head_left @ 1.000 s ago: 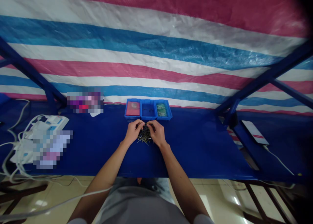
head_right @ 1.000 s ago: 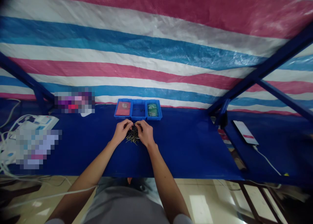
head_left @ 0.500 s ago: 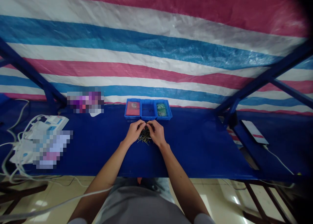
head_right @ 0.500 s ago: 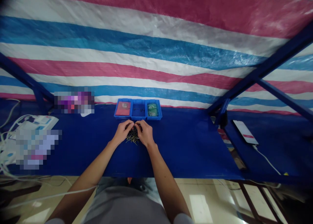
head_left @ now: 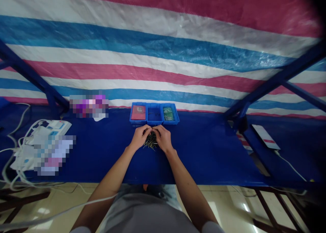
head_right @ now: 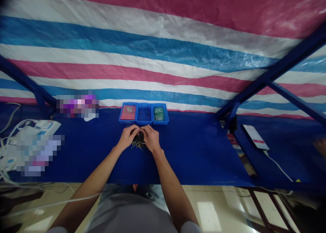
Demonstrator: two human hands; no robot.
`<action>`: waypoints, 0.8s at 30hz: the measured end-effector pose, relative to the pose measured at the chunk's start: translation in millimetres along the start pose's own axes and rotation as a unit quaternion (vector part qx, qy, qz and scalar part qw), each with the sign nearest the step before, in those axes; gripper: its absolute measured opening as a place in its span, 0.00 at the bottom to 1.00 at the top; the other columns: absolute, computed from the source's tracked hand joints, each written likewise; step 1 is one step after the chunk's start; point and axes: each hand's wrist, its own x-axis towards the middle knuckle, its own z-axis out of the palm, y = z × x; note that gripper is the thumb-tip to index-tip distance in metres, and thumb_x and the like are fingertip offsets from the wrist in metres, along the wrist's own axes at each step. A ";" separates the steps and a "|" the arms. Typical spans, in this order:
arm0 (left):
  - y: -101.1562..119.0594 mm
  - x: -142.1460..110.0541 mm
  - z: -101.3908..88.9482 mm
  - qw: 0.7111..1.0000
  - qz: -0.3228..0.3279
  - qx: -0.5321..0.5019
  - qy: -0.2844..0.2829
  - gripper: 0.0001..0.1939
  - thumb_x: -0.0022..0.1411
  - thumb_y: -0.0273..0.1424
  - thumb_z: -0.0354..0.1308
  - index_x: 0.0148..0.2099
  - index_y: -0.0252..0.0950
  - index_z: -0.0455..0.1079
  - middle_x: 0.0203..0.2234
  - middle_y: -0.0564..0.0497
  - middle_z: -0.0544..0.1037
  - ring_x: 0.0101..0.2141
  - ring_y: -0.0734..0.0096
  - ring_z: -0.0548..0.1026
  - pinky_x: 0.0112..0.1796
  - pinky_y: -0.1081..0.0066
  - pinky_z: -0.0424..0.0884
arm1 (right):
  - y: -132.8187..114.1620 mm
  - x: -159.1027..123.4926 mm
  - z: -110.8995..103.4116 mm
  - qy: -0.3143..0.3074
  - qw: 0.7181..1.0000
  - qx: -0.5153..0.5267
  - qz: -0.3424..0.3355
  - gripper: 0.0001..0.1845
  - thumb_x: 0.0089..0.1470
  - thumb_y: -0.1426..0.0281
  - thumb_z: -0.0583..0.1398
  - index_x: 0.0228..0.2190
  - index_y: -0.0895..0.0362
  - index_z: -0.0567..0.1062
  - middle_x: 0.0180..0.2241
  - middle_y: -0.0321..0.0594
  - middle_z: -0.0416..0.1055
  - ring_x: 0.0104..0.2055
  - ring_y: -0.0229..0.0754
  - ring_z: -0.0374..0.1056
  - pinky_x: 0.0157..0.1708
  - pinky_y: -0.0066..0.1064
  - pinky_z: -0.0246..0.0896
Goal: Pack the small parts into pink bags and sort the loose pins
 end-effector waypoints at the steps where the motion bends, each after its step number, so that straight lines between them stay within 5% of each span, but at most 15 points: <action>1: 0.4 -0.1 0.0 1.000 0.002 0.001 0.000 0.16 0.71 0.38 0.50 0.36 0.34 0.71 0.25 0.54 0.75 0.28 0.73 0.71 0.33 0.74 0.63 | -0.1 -0.2 0.0 0.000 1.000 -0.008 0.003 0.13 0.67 0.67 0.54 0.39 0.53 0.78 0.37 0.41 0.76 0.39 0.42 0.72 0.41 0.31 0.65; 24: 1.4 -0.4 1.4 0.999 0.035 0.011 -0.006 0.14 0.70 0.36 0.52 0.34 0.35 0.72 0.25 0.54 0.75 0.28 0.73 0.72 0.34 0.74 0.64 | 2.2 -1.3 2.8 -0.005 0.990 -0.136 0.043 0.26 0.70 0.60 0.47 0.22 0.55 0.66 0.19 0.34 0.63 0.21 0.36 0.59 0.27 0.30 0.46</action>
